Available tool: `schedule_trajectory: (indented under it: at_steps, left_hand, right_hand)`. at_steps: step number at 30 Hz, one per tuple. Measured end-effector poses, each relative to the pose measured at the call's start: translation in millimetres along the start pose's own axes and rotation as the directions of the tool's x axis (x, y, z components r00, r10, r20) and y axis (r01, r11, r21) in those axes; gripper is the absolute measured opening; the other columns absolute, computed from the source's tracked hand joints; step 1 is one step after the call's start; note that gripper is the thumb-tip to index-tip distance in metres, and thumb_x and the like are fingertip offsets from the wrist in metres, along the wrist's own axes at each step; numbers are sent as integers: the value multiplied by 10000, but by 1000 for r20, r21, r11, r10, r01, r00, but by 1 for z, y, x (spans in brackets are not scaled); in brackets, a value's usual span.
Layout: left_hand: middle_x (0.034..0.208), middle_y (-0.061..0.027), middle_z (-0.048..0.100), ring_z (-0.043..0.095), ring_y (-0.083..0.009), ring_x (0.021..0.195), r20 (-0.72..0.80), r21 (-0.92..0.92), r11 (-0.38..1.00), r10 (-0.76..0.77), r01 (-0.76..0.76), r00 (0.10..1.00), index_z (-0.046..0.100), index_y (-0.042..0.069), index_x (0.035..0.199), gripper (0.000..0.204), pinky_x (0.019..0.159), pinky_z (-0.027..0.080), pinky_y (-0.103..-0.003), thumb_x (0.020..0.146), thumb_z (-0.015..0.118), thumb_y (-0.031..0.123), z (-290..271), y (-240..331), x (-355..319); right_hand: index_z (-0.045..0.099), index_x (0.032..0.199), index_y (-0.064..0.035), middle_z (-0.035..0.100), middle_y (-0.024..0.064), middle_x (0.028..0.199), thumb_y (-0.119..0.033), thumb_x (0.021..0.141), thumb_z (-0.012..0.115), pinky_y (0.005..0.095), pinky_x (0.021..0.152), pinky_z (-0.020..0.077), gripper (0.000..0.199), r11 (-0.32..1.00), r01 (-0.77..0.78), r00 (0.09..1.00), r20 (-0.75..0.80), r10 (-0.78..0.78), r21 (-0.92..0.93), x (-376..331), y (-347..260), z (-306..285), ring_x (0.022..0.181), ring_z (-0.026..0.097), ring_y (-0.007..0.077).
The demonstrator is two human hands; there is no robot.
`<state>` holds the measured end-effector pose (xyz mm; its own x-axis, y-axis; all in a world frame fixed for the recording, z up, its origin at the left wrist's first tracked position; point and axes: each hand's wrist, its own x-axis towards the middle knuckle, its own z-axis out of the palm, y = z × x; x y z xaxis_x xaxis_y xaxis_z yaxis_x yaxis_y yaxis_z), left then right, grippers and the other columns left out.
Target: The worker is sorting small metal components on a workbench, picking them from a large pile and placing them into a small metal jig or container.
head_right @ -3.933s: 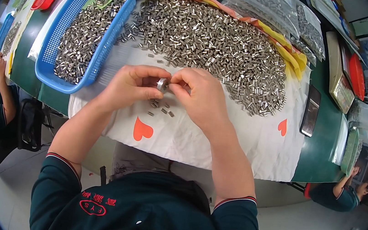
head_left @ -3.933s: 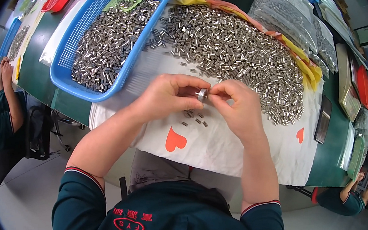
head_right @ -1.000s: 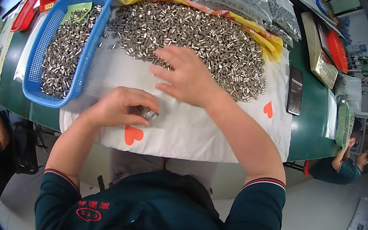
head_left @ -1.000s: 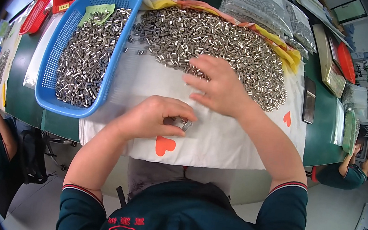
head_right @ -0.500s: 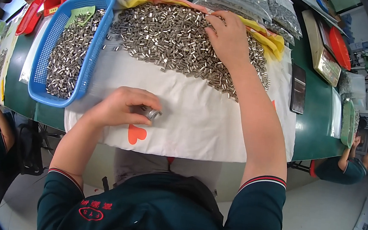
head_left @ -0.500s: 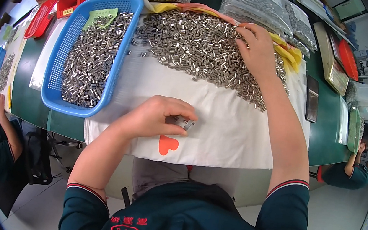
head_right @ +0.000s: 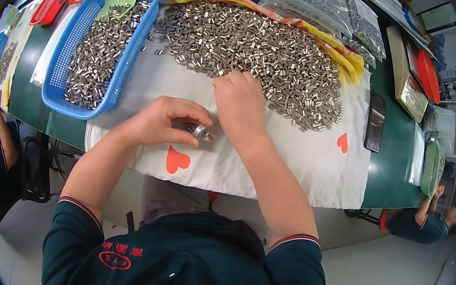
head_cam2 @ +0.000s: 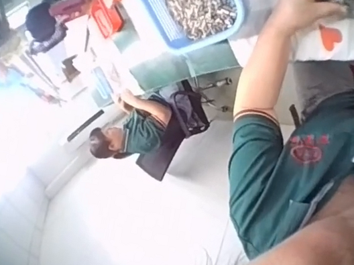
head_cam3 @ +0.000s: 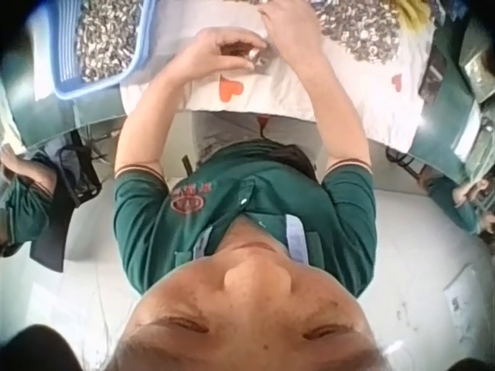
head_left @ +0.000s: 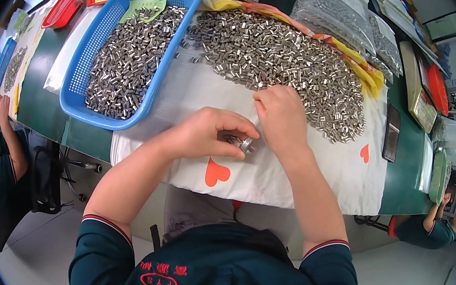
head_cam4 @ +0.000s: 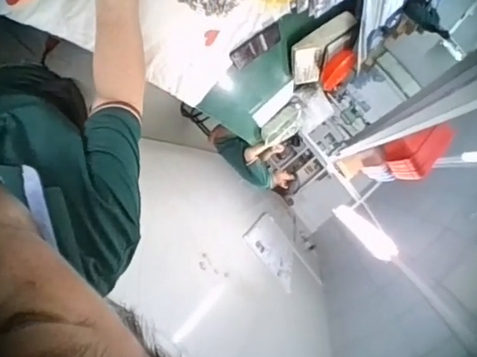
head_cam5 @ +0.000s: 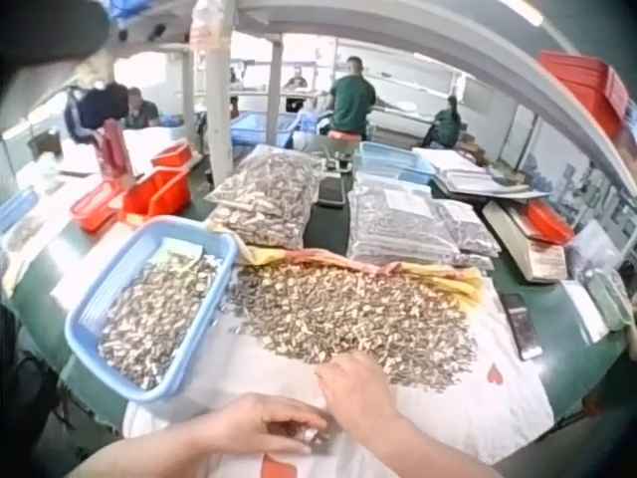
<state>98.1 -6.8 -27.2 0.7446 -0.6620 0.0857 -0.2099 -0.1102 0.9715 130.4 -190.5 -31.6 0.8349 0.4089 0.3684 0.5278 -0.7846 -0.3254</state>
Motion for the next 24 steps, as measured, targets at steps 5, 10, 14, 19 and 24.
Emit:
schedule_trajectory:
  at_steps: [5, 10, 14, 19, 24]
  left_hand:
    - [983, -8, 595, 548, -71, 905, -94, -405, 899, -222, 166, 970, 584, 7, 1098, 377, 789, 473, -228, 738, 687, -40, -3, -6, 0]
    - [992, -11, 596, 557, -71, 894, -166, -430, 887, -260, 168, 951, 569, 1, 1125, 392, 794, 473, -226, 749, 674, -41, -5, -9, 3]
    - [969, -7, 601, 560, -61, 877, -263, -414, 907, -200, 77, 944, 566, 10, 1138, 394, 785, 477, -227, 760, 669, -28, -5, -10, 2]
    - [913, 6, 603, 553, -39, 832, -288, -462, 877, -292, 135, 912, 566, 8, 1124, 372, 740, 476, -205, 767, 670, -7, -7, -9, 3]
    - [908, 5, 600, 559, -45, 795, -322, -463, 882, -261, 89, 910, 558, -4, 1123, 372, 712, 477, -195, 766, 658, -30, -5, -10, 6]
  right_hand:
    - [627, 758, -59, 572, 69, 760, -58, 695, 626, 362, 714, 448, 63, 1000, 14, 999, -36, -14, 16, -4, 1, 2, 786, 534, 259]
    - [601, 770, -50, 579, 72, 781, -33, 689, 627, 365, 707, 444, 87, 999, 31, 999, 24, -32, 19, -4, 3, -7, 799, 530, 270]
    - [594, 781, -46, 586, 68, 781, -21, 708, 623, 324, 671, 452, 83, 981, -31, 999, -8, 33, 190, -5, -8, -20, 761, 553, 226]
    - [628, 845, -24, 620, 48, 809, 5, 753, 629, 238, 630, 452, 97, 702, -201, 980, 136, 149, 683, -6, -16, -25, 690, 565, 118]
    - [638, 854, -20, 626, 50, 799, 15, 749, 633, 237, 653, 458, 110, 654, -181, 982, 101, 159, 735, -7, -15, -18, 703, 574, 121]
